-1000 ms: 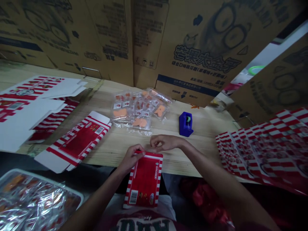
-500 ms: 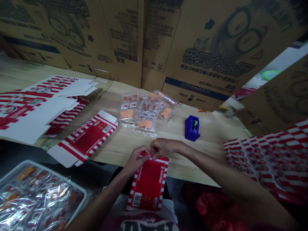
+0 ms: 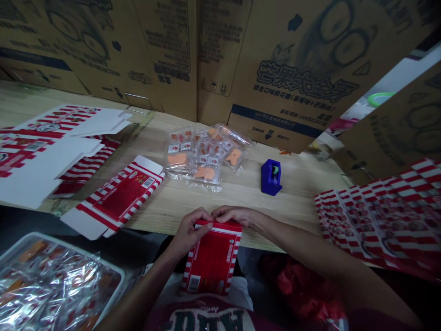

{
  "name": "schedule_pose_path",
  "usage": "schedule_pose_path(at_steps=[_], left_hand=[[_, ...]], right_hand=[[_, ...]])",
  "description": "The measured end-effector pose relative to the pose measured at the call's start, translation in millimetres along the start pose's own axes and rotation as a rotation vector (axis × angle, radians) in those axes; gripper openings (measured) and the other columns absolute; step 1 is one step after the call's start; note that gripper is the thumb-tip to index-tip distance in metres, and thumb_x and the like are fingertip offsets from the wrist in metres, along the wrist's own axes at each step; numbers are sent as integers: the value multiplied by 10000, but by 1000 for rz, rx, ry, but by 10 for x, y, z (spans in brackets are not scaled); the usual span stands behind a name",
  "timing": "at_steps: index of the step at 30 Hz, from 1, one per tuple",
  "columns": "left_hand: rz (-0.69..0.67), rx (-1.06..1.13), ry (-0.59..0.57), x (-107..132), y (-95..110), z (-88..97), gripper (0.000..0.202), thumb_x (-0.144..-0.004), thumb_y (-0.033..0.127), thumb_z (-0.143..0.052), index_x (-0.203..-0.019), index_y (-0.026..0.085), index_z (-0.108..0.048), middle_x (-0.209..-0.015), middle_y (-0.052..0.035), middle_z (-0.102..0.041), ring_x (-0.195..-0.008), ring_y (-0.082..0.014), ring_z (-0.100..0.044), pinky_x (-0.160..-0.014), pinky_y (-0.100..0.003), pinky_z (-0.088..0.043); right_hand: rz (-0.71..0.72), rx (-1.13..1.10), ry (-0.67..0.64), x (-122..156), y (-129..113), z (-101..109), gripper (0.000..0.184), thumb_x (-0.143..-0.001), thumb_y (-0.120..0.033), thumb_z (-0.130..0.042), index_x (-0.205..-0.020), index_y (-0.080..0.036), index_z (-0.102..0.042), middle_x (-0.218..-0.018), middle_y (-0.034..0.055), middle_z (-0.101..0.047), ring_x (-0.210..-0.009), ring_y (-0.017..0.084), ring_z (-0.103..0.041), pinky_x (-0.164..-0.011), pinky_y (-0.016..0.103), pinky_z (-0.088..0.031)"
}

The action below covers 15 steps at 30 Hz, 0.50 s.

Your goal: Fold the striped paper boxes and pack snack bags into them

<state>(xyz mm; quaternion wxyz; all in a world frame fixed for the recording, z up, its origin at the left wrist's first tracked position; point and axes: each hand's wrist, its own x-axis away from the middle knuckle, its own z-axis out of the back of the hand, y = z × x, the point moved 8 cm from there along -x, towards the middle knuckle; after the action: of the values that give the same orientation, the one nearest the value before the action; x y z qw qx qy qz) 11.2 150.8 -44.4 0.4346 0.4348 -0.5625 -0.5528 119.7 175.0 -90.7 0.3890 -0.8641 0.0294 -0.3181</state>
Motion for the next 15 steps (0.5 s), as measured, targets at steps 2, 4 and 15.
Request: schedule_pose_path(at_steps=[2,4,15], left_hand=[[89,102,31,45,-49,20,184,-757,297,-674,-896,182,-638,-885,-26,-635,-826,-178,-586,-762,-272,-450],[191,208,49,113,-31,40,263,-714,309,-722,-923,181,-626,-871,-27,-644,-770,-173,-593,-691,-263,-470],[-849,-541,-107,310,1227,-651,140,-838,253,-617,-965,227,-670,-839,-48,-720,-771,-166,-676,-708,-262,-562]], right_hand=[[31,26,12,66,-76,22,298,-604,-347,-807,-700,-133,-624,-607,-52,-580,-501,67,-507,-503,171,-381],[93,73,73,202,-179,110,308,-634,-374,-796,-680,-130,-615,-610,-41,-580,-503,65,-496,-502,171,-373],[304,-176,544,1392,242,338,531,-732,-642,-622,-982,-176,-664,-925,98,-707,-776,226,-689,-669,315,-550]])
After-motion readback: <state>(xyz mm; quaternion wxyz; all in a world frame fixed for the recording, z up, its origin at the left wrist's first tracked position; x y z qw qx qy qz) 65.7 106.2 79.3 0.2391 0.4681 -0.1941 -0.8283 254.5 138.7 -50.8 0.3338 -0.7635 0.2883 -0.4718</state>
